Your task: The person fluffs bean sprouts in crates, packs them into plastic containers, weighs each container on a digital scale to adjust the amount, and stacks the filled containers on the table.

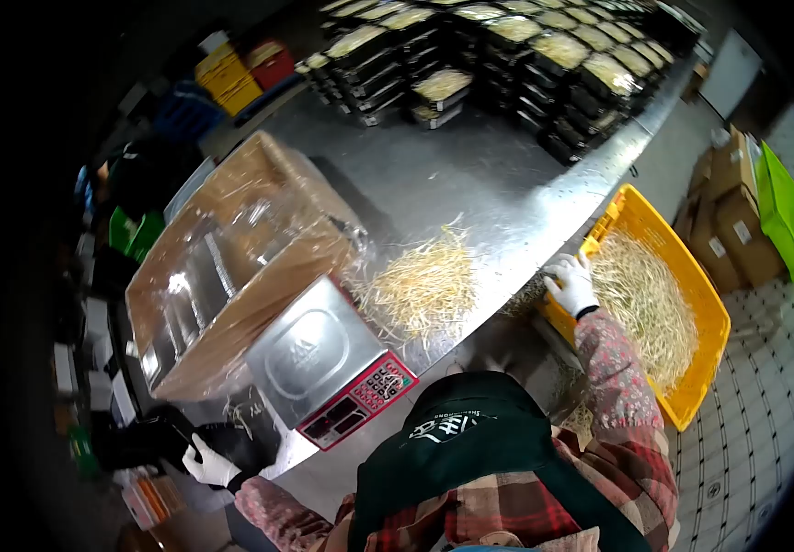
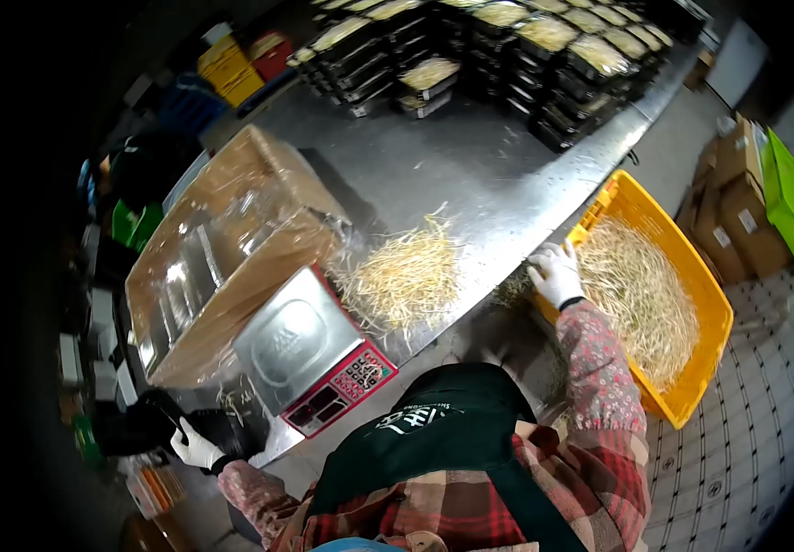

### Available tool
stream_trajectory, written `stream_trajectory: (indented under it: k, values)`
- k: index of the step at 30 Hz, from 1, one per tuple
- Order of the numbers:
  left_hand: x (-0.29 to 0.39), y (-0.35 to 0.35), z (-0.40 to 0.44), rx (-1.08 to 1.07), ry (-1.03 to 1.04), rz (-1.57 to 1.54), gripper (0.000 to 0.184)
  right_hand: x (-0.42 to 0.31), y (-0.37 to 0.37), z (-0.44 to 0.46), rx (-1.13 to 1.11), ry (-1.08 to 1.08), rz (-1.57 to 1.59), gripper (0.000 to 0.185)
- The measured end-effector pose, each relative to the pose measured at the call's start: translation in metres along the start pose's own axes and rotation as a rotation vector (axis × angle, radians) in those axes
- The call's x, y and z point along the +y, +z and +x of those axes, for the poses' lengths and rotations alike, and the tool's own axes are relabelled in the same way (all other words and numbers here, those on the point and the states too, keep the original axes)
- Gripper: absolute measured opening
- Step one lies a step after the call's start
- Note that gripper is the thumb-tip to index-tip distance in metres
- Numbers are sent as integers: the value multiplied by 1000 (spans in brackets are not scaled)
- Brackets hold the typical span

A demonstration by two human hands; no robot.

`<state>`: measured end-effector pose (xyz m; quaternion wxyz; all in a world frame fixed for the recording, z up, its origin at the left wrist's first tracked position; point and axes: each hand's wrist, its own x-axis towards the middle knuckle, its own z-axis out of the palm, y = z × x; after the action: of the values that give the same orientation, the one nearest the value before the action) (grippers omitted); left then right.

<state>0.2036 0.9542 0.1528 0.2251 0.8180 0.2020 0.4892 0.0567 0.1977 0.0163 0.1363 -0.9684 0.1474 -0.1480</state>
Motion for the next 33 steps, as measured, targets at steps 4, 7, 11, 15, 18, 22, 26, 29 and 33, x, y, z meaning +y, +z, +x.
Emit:
stream_trajectory:
  k: [4,7,11,15,18,22,26,29,33]
  values:
    - [188,88,-104,-541,269,-459,21,-17,-5,4,205,-116,-56,22]
    - [302,149,-215,-1126,692,-855,22,-72,-3,-1,208,7,169,17]
    - [361,221,-323,-1267,952,-794,15,-135,-13,-57,192,-337,463,42]
    - [376,247,-337,-1144,1374,-257,40,-61,-60,-143,156,-195,503,33]
    - [423,198,-344,-1161,1200,-599,59,20,-133,-224,477,337,291,32]
    - [499,111,-422,-1786,586,-967,51,156,-159,-307,630,1103,215,55]
    - [566,21,-555,-2423,620,-890,51,259,-134,-322,160,1394,220,105]
    - [567,-7,-669,-2873,181,-722,60,277,-117,-300,138,1526,270,118]
    - [579,-61,-738,-2756,91,-480,72,244,-107,-266,67,1447,289,108]
